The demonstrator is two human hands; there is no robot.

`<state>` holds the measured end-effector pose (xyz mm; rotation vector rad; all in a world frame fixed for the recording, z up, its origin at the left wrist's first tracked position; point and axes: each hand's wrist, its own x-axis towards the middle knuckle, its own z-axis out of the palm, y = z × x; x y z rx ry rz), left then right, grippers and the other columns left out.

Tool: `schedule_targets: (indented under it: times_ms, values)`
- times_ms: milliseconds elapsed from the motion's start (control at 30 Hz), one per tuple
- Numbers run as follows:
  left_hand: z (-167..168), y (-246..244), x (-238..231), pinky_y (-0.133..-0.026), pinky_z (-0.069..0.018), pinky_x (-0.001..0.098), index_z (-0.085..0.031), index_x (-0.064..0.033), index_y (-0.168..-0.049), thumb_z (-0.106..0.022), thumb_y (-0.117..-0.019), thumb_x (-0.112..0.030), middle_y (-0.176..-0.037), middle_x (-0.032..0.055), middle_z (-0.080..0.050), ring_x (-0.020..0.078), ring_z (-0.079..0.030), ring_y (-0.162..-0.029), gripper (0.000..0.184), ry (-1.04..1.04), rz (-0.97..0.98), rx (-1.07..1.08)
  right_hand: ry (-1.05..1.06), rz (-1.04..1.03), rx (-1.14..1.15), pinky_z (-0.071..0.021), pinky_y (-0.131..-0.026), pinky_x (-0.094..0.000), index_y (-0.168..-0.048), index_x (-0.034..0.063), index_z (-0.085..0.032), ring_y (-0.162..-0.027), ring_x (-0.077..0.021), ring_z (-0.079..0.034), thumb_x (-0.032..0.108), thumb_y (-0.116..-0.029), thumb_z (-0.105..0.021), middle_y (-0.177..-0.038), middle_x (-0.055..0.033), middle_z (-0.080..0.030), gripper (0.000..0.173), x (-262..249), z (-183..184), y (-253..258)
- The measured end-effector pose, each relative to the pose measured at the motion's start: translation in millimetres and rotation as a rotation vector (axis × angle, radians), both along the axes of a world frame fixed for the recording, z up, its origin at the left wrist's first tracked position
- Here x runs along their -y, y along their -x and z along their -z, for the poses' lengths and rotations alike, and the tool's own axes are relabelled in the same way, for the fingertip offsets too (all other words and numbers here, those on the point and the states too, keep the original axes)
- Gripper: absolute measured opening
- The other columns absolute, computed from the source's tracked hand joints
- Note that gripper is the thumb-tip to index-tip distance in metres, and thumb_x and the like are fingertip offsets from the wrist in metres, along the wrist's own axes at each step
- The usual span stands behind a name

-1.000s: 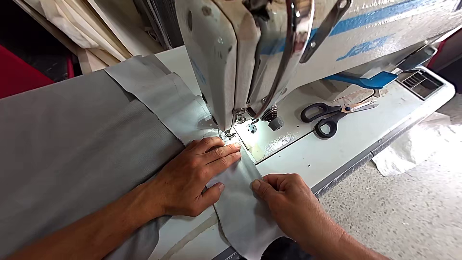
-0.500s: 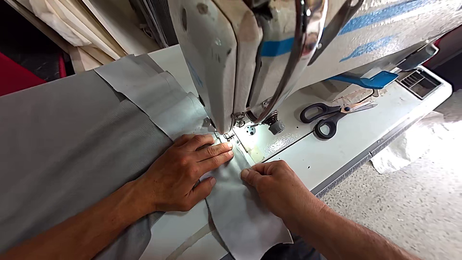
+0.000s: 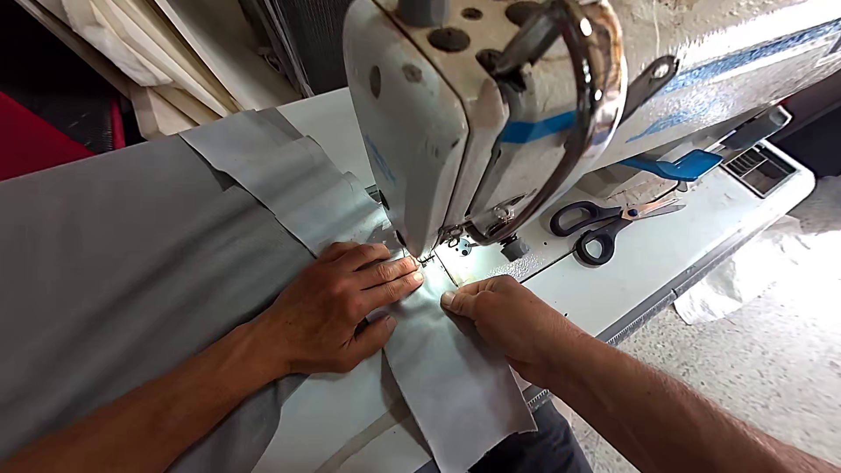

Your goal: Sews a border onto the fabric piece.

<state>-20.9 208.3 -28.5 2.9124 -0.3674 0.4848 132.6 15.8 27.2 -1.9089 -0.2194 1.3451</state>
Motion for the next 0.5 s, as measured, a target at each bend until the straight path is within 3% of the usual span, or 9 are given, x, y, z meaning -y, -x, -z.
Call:
schedule_targets:
  times_ms: [133, 333, 400, 500]
  values:
    - [1, -2, -3, -0.105, -0.0426, 0.0439, -0.069, -0.0196, -0.136, -0.043, -0.0978, -0.036, -0.143, -0.0016, -0.063, 0.0210, -0.054, -0.133, 0.049, 0.003, 0.011, -0.004, -0.012, 0.014, 0.021, -0.0489, -0.058, -0.0288, -0.086, 0.0056, -0.068, -0.065, -0.0145, -0.060, 0.029, -0.1057, -0.059, -0.072, -0.0077, -0.061, 0.032, 6, 2, 2]
    - [0, 4, -6, -0.112, -0.0408, 0.0440, -0.068, -0.0164, -0.136, -0.043, -0.1004, -0.041, -0.145, 0.0019, -0.062, 0.0230, -0.052, -0.137, 0.050, -0.021, 0.002, 0.032, -0.015, -0.091, 0.142, -0.0489, -0.056, -0.0308, -0.083, 0.0057, -0.068, -0.062, -0.0156, -0.060, 0.032, -0.1059, -0.059, -0.070, -0.0080, -0.062, 0.036, 23, 5, -1]
    - [-7, 23, 14, -0.115, -0.0419, 0.0452, -0.066, -0.0102, -0.136, -0.046, -0.1008, -0.037, -0.143, 0.0066, -0.062, 0.0245, -0.054, -0.137, 0.048, 0.000, -0.200, 0.064, 0.002, -0.200, 0.230, -0.0505, -0.056, -0.0323, -0.083, 0.0076, -0.069, -0.062, -0.0152, -0.062, 0.033, -0.1048, -0.060, -0.069, -0.0067, -0.064, 0.035, 36, 3, 1]
    - [-17, 61, 64, -0.105, -0.0469, 0.0511, -0.066, -0.0064, -0.129, -0.050, -0.0982, -0.035, -0.134, 0.0122, -0.064, 0.0300, -0.058, -0.128, 0.045, 0.067, -0.575, 0.092, -0.036, -0.240, 0.303, -0.0506, -0.056, -0.0324, -0.080, 0.0133, -0.072, -0.060, -0.0124, -0.063, 0.033, -0.1019, -0.064, -0.066, -0.0017, -0.065, 0.030, 57, 8, 1]
